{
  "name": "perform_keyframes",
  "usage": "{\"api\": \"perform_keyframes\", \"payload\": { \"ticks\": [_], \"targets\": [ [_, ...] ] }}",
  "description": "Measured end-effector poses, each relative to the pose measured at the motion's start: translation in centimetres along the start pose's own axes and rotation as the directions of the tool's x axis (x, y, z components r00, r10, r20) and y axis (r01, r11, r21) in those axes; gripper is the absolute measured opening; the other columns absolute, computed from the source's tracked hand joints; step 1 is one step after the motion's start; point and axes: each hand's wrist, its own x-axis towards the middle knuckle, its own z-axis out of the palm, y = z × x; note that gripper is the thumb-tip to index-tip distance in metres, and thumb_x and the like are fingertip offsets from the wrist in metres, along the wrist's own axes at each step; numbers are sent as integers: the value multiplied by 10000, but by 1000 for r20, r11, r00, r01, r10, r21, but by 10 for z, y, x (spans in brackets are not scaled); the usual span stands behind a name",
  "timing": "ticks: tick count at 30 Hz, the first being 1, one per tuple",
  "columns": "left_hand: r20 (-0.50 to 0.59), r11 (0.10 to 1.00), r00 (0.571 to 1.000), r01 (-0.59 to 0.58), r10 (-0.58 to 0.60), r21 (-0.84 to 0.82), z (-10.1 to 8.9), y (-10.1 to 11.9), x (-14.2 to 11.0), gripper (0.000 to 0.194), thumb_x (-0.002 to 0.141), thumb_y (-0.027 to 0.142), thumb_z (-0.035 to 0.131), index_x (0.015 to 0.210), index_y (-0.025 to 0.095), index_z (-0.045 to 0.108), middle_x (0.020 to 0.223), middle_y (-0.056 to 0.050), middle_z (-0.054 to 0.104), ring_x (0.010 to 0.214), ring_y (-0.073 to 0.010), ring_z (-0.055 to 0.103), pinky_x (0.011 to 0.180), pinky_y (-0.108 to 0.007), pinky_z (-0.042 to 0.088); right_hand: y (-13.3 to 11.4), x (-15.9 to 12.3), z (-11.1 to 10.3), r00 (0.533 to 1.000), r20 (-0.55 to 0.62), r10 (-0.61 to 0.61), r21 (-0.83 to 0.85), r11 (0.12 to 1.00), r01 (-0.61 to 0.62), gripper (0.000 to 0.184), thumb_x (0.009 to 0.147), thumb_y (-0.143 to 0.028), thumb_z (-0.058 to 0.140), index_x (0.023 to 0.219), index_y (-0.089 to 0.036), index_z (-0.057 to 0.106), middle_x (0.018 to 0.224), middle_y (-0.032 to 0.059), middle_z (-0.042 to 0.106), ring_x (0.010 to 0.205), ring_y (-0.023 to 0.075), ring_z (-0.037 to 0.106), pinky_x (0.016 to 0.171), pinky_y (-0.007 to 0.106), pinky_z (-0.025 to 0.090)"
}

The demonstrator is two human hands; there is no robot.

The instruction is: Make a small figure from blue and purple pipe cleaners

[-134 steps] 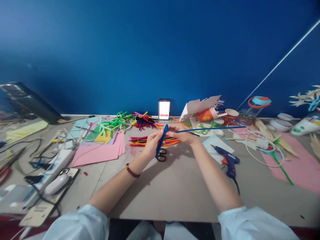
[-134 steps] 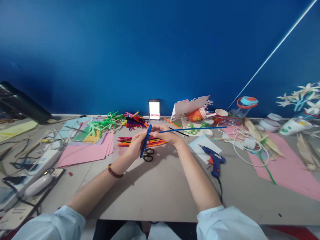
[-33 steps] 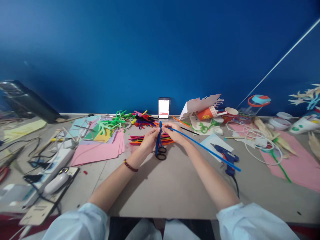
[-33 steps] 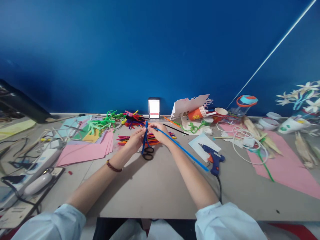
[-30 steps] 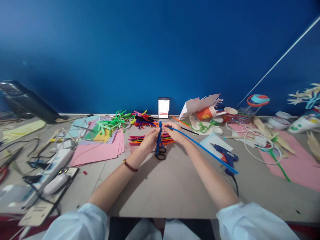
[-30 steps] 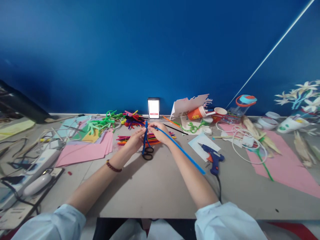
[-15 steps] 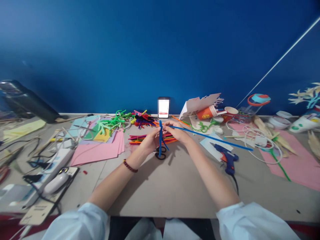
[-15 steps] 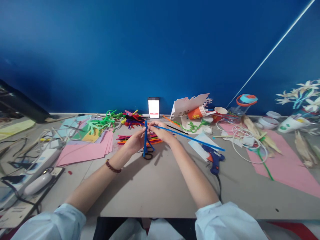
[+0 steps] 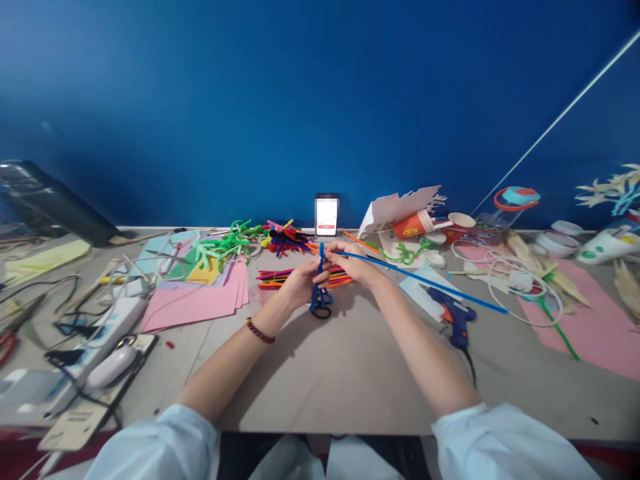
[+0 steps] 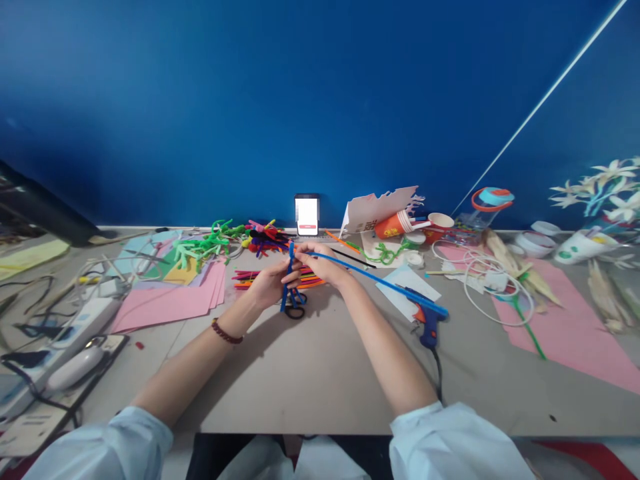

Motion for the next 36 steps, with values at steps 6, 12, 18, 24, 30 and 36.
{"api": "perform_keyframes", "payload": {
  "ticks": [6, 12, 18, 24, 30, 36],
  "targets": [
    [11, 1000, 1000, 9, -9, -23, 6, 5, -3, 65, 794, 208, 582, 810, 150, 558, 659, 30, 416, 432, -38, 281, 429, -193, 301, -5, -1, 1, 997, -28, -69, -12, 998, 69, 229, 718, -414, 667, 738, -198, 593, 826, 16, 646, 793, 162, 632, 746, 297, 506],
    [-22, 999, 999, -34, 34, 43, 6, 6, -3, 112, 762, 242, 625, 807, 150, 581, 673, 20, 463, 445, -34, 313, 443, -203, 303, -4, -4, 2, 999, -41, -34, 118, 992, 39, 231, 686, -385, 704, 702, -195, 573, 732, -2, 650, 680, 140, 619, 669, 288, 504],
    [-39, 998, 999, -27, 29, 55, 6, 4, -3, 117, 732, 236, 645, 784, 150, 584, 673, 19, 474, 455, -35, 327, 440, -194, 313, -2, -5, 3, 999, -37, -37, 165, 985, 42, 249, 660, -384, 729, 684, -196, 567, 714, -10, 652, 654, 135, 621, 651, 282, 508],
    [-68, 992, 998, 10, -1, 123, 2, 7, -2, 175, 717, 300, 656, 766, 139, 610, 654, 3, 522, 496, -67, 446, 468, -207, 382, -2, -4, 2, 999, -35, -34, 158, 987, 39, 242, 680, -389, 712, 723, -199, 569, 707, -15, 632, 616, 137, 612, 635, 303, 507],
    [-136, 731, 895, -250, 424, 634, 8, 2, -2, 214, 666, 306, 725, 806, 161, 654, 676, -15, 616, 603, -119, 551, 559, -209, 415, 8, 1, -1, 978, -162, -135, -67, 990, 125, 217, 699, -398, 687, 710, -198, 605, 797, 7, 651, 790, 161, 613, 758, 300, 476],
    [-83, 450, 719, -335, 690, 828, 8, -1, -6, 113, 696, 270, 698, 793, 213, 699, 750, -24, 632, 644, -135, 517, 620, -222, 397, 8, 1, 3, 957, -203, -206, -173, 970, 171, 211, 724, -415, 659, 707, -210, 612, 784, 17, 646, 783, 174, 601, 753, 315, 474]
  ]
}}
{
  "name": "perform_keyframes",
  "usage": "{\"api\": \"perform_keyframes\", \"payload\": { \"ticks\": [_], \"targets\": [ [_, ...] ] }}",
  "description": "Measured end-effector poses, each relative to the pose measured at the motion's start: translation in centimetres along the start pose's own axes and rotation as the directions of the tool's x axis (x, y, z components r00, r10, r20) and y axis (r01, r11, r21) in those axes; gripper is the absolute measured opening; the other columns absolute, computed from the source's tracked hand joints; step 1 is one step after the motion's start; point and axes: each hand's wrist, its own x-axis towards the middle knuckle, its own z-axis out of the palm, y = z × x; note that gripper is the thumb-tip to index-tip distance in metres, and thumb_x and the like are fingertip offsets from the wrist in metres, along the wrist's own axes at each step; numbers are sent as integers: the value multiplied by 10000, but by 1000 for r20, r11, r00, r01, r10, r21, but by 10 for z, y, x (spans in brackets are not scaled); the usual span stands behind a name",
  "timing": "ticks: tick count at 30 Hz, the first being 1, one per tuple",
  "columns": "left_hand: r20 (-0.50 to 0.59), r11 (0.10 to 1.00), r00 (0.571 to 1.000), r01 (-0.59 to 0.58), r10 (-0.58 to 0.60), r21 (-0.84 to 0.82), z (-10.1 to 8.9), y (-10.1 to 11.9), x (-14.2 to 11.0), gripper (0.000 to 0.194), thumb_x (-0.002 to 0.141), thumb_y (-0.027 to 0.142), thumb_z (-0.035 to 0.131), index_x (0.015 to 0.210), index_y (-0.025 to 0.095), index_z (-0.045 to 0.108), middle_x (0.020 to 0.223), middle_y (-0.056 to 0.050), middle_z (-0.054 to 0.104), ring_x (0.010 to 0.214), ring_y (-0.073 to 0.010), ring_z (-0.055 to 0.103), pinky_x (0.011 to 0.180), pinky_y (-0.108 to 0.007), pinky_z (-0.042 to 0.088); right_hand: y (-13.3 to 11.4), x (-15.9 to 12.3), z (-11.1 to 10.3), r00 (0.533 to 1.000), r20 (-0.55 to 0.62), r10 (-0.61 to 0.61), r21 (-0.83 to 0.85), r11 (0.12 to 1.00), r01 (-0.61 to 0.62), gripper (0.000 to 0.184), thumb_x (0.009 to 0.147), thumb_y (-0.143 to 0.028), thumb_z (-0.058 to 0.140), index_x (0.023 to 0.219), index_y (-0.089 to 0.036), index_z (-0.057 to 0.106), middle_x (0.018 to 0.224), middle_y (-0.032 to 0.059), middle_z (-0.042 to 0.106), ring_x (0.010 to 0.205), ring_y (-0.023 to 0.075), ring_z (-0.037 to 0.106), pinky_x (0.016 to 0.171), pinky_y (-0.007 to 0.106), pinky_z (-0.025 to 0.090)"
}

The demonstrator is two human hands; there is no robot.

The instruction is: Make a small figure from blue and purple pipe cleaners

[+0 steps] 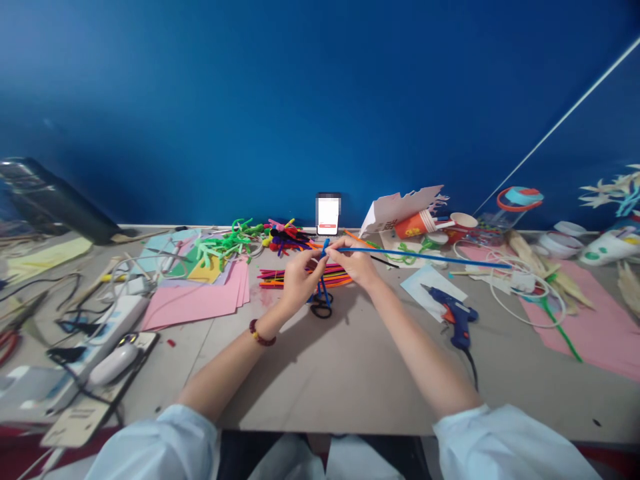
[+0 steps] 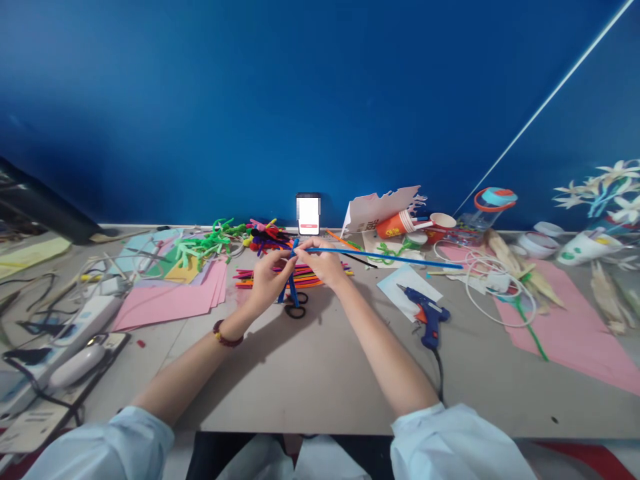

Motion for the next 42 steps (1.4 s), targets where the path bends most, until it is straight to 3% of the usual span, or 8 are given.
{"api": "perform_keyframes", "payload": {
  "ticks": [6, 10, 15, 20, 25, 28, 37, 42],
  "targets": [
    [23, 998, 998, 53, -53, -18, -6, -2, 5, 63, 703, 235, 671, 744, 213, 713, 692, -30, 608, 635, -152, 485, 605, -221, 371, -4, -2, 6, 1000, -26, -3, -40, 999, 2, 244, 716, -454, 652, 713, -210, 639, 772, 31, 667, 762, 187, 611, 732, 335, 496],
    [23, 999, 999, 24, -25, 23, -7, -4, 6, 56, 714, 213, 650, 714, 207, 706, 687, -29, 612, 636, -148, 477, 607, -218, 349, -1, -2, 7, 999, -37, -8, -64, 998, 6, 208, 713, -428, 661, 715, -220, 656, 759, 29, 683, 755, 197, 626, 737, 354, 505],
    [-3, 999, 1000, 12, -12, 30, -6, -5, 5, 172, 723, 205, 627, 552, 185, 635, 548, -3, 528, 566, -131, 429, 557, -218, 313, 3, -2, 9, 998, -51, -38, -68, 997, 34, 146, 719, -363, 664, 707, -219, 679, 757, 31, 697, 758, 203, 642, 750, 359, 513],
    [31, 991, 992, 127, -126, -32, -3, -9, 8, 163, 737, 258, 609, 615, 159, 654, 568, 4, 576, 550, -119, 478, 534, -215, 347, 6, -5, 14, 995, -92, -23, -22, 1000, 21, 146, 714, -363, 668, 719, -218, 687, 793, 29, 700, 797, 204, 647, 787, 368, 521],
    [76, 924, 941, 339, -331, -177, -1, -14, 11, 240, 724, 378, 634, 660, 147, 650, 543, -4, 586, 490, -106, 520, 479, -206, 388, 12, -4, 15, 995, -83, 61, 47, 997, -58, 178, 686, -391, 689, 723, -217, 680, 792, 26, 702, 781, 202, 651, 791, 375, 525],
    [67, 897, 924, 382, -376, -222, 0, -16, 10, 251, 711, 400, 658, 693, 149, 648, 580, -9, 602, 480, -93, 522, 458, -196, 384, 15, -3, 13, 996, -63, 64, 31, 998, -62, 174, 700, -382, 674, 738, -213, 678, 787, 21, 701, 782, 193, 648, 814, 365, 508],
    [64, 979, 985, 169, -162, -113, 1, -20, 6, 259, 806, 392, 564, 684, 166, 590, 536, 23, 536, 495, -89, 493, 503, -197, 385, 17, -4, 15, 993, -76, 89, -32, 995, -92, 161, 722, -366, 645, 744, -206, 651, 826, 20, 685, 824, 186, 630, 809, 327, 481],
    [80, 958, 970, 239, -228, -160, 1, -19, 8, 287, 795, 436, 559, 720, 160, 577, 614, 11, 562, 510, -97, 542, 502, -205, 416, 13, -1, 16, 998, -49, 32, -32, 999, -33, 130, 753, -318, 600, 770, -201, 654, 847, 32, 678, 827, 180, 627, 742, 296, 493]
  ]
}}
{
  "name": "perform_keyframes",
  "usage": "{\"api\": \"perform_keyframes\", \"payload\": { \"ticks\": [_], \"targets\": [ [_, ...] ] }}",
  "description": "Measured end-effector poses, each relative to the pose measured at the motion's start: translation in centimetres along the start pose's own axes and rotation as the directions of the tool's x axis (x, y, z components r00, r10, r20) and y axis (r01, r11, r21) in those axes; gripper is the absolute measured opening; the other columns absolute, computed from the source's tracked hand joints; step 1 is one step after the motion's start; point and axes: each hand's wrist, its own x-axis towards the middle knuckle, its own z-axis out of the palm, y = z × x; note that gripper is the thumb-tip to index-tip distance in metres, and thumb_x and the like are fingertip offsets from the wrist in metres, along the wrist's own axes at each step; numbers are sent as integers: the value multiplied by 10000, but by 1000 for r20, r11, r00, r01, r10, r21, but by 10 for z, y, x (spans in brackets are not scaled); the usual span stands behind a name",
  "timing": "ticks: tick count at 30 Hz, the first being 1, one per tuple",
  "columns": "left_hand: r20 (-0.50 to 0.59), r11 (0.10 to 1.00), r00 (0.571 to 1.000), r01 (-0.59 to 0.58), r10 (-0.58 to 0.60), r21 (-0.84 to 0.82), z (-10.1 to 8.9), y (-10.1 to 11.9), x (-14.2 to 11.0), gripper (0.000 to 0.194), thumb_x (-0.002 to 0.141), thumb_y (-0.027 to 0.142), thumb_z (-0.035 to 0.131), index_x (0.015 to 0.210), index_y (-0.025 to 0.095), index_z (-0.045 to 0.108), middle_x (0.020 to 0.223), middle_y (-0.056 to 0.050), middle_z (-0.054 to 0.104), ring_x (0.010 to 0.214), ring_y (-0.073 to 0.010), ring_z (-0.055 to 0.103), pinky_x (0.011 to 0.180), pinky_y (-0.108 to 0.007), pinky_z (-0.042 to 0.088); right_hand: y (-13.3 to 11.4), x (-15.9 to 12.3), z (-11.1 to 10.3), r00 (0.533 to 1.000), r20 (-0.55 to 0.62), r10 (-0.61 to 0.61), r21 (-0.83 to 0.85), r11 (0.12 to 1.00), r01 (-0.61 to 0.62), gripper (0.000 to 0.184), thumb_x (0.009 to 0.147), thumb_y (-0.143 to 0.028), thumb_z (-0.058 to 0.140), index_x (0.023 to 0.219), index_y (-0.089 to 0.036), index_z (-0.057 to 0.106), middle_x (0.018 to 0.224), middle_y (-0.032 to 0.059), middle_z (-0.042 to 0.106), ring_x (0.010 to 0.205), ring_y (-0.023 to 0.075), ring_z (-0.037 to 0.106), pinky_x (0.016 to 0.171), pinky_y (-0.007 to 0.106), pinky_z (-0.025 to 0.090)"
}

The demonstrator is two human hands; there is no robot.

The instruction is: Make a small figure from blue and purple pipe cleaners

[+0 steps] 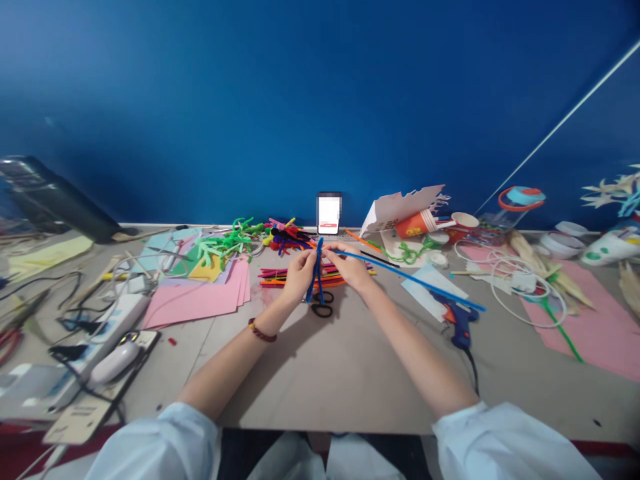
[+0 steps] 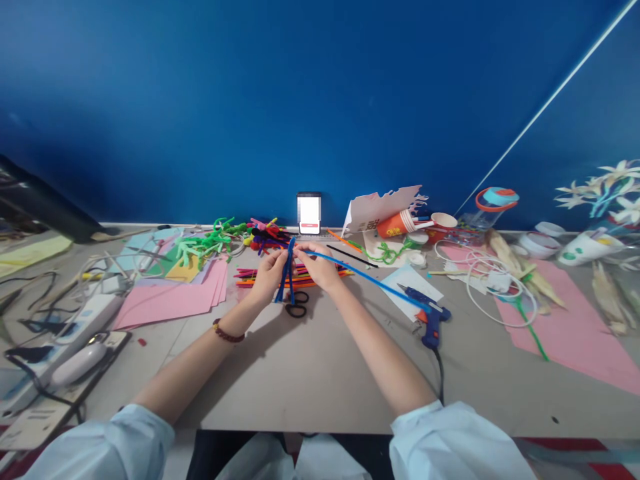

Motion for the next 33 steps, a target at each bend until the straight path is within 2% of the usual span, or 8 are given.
{"api": "perform_keyframes", "payload": {
  "ticks": [5, 10, 14, 20, 26, 33],
  "targets": [
    [29, 999, 999, 17, -16, -32, 2, 2, -1, 329, 786, 484, 557, 752, 158, 586, 620, 8, 565, 521, -103, 547, 493, -210, 427, 0, 0, 1, 995, -46, -83, -75, 994, 79, 130, 772, -304, 578, 753, -199, 653, 851, 43, 664, 830, 188, 618, 701, 296, 498],
    [18, 1000, 1000, -25, 25, 6, 2, 2, -1, 295, 796, 441, 560, 723, 156, 585, 611, 9, 557, 517, -93, 530, 500, -204, 424, 3, -1, 2, 995, -52, -84, -89, 993, 79, 133, 780, -309, 579, 766, -197, 649, 854, 48, 653, 839, 192, 617, 706, 299, 507],
    [13, 999, 1000, -7, 8, -39, 1, -3, 2, 261, 796, 405, 555, 713, 157, 566, 621, 14, 553, 515, -86, 528, 520, -201, 431, 4, -1, 2, 993, -36, -112, -90, 990, 109, 111, 783, -296, 576, 763, -209, 642, 853, 34, 648, 843, 183, 612, 760, 312, 504],
    [14, 979, 990, 143, -143, -147, 4, -3, -1, 170, 819, 308, 480, 719, 173, 504, 579, 34, 496, 469, -82, 488, 463, -189, 406, 3, -3, 6, 998, -11, -58, -72, 996, 57, 101, 783, -275, 562, 767, -202, 630, 865, 34, 656, 820, 175, 618, 729, 294, 503],
    [35, 895, 945, 321, -326, -309, 8, -2, -3, 212, 847, 253, 380, 651, 178, 413, 506, 68, 344, 353, -46, 273, 339, -158, 213, -1, -8, 12, 999, -19, -36, -142, 989, 33, 84, 763, -247, 579, 706, -204, 623, 755, 17, 675, 745, 174, 622, 711, 292, 485],
    [77, 817, 905, 413, -419, -401, 7, -4, 3, 234, 808, 220, 393, 579, 184, 366, 472, 77, 261, 337, -44, 242, 331, -154, 184, -10, -13, 15, 996, -38, -83, -239, 968, 72, 86, 767, -204, 557, 689, -217, 592, 744, 12, 673, 739, 178, 617, 741, 306, 466]
  ]
}}
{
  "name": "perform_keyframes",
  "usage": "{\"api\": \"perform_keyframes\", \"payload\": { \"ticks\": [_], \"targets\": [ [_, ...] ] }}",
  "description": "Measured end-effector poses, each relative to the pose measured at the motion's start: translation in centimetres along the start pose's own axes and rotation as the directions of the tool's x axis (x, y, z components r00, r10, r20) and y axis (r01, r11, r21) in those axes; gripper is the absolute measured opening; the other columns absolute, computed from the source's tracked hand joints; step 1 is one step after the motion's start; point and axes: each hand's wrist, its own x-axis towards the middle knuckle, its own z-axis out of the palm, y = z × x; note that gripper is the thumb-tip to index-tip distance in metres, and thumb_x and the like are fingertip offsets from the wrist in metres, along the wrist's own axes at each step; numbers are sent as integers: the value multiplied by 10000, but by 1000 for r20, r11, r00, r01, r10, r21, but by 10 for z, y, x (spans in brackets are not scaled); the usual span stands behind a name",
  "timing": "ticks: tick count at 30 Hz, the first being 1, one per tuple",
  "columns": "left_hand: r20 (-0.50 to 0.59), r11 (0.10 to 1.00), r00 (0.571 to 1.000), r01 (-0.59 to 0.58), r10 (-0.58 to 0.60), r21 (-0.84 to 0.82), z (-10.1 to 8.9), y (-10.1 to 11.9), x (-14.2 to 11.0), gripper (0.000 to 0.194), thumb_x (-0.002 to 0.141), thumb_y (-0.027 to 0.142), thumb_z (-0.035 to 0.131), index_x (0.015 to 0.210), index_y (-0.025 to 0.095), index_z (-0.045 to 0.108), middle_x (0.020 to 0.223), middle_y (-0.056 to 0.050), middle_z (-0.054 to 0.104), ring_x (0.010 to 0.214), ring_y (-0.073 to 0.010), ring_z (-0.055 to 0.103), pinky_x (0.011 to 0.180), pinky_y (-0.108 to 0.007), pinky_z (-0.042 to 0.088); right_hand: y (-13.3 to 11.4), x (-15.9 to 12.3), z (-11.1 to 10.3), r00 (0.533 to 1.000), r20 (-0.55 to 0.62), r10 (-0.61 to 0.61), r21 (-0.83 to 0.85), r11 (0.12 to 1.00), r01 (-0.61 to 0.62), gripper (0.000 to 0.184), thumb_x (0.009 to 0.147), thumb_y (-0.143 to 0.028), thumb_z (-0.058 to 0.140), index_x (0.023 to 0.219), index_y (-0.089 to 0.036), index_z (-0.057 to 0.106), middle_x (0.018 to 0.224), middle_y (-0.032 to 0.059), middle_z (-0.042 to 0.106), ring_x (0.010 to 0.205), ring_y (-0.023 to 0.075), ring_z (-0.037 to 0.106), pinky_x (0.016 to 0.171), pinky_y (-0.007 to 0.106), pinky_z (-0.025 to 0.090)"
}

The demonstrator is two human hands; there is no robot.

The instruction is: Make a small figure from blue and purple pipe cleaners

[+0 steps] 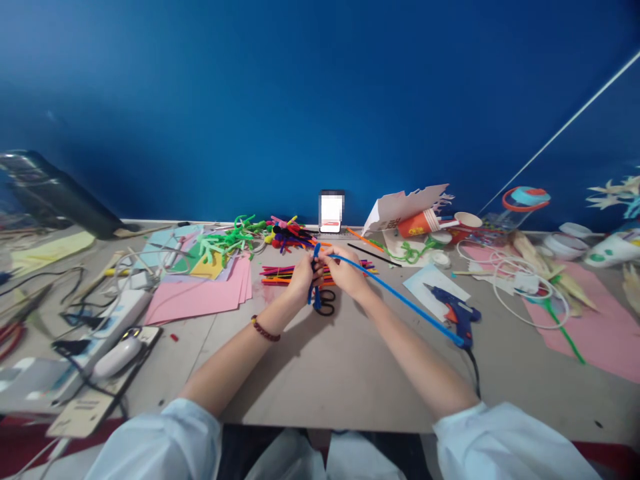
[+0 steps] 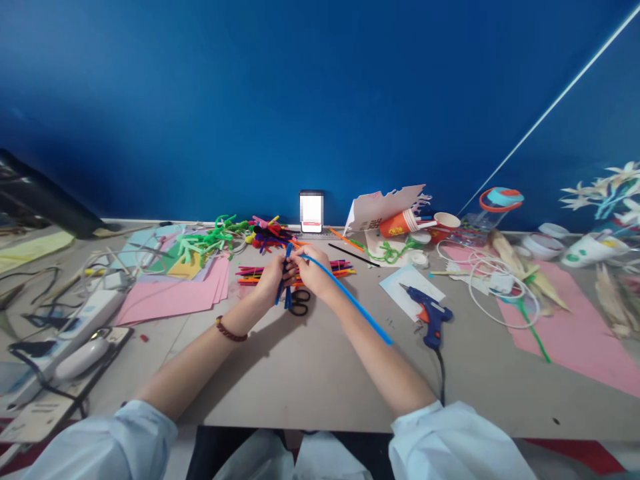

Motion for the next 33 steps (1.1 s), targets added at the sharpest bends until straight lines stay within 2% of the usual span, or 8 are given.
{"api": "perform_keyframes", "payload": {
  "ticks": [4, 8, 13, 17, 20, 24, 27, 33],
  "targets": [
    [30, 996, 997, 67, -66, -54, -1, 2, 0, 222, 781, 209, 394, 564, 186, 348, 464, 81, 229, 324, -41, 228, 321, -148, 170, -2, 1, -1, 999, -4, -39, -26, 999, 39, 103, 770, -193, 550, 675, -220, 579, 736, 10, 660, 732, 175, 605, 725, 297, 459],
    [112, 985, 983, 155, -146, -73, -4, 5, 3, 181, 754, 209, 387, 579, 188, 347, 475, 82, 216, 316, -40, 230, 321, -148, 182, -4, 1, -4, 998, -3, -66, -35, 997, 66, 120, 773, -177, 533, 666, -221, 567, 740, 6, 647, 738, 171, 596, 726, 294, 452],
    [211, 978, 966, 175, -147, -118, -3, 11, 1, 142, 723, 166, 365, 585, 189, 343, 495, 80, 203, 328, -42, 210, 322, -150, 186, -8, 2, -7, 996, 4, -87, -27, 996, 87, 119, 768, -173, 537, 660, -211, 567, 726, 5, 635, 732, 169, 583, 725, 292, 447],
    [201, 978, 974, 138, -105, -157, 2, 16, -4, 168, 765, 174, 377, 598, 183, 366, 507, 69, 234, 344, -46, 211, 319, -157, 192, -10, 4, -11, 996, 8, -84, -8, 996, 84, 121, 787, -211, 548, 673, -211, 587, 744, 11, 646, 766, 173, 589, 745, 296, 444],
    [234, 982, 969, 117, -80, -147, 1, 22, -9, 181, 809, 236, 432, 642, 166, 440, 531, 56, 298, 364, -45, 252, 333, -166, 233, -9, 7, -16, 998, 38, -40, 57, 998, 38, 129, 798, -293, 569, 708, -208, 606, 751, 15, 656, 723, 167, 589, 697, 291, 452],
    [330, 991, 942, 93, -56, -98, -2, 28, -12, 152, 805, 267, 494, 745, 142, 558, 574, 15, 434, 437, -75, 399, 408, -201, 356, -7, 13, -24, 999, 35, 24, 133, 991, -29, 215, 799, -398, 567, 741, -197, 618, 777, 32, 656, 686, 162, 578, 627, 283, 448],
    [333, 997, 942, 53, -32, -55, -3, 29, -11, 184, 797, 279, 501, 769, 127, 601, 607, -25, 527, 509, -110, 498, 487, -230, 426, -7, 16, -29, 998, 40, 57, 162, 985, -63, 253, 781, -443, 580, 746, -195, 616, 766, 32, 647, 658, 155, 567, 614, 281, 444],
    [310, 988, 944, -144, 117, 64, -6, 23, -7, 211, 774, 325, 584, 811, 122, 630, 627, -32, 589, 525, -112, 549, 497, -213, 431, -9, 17, -32, 996, 80, 41, 137, 989, -52, 300, 770, -484, 580, 728, -188, 607, 745, 25, 640, 612, 138, 536, 592, 271, 427]
  ]
}}
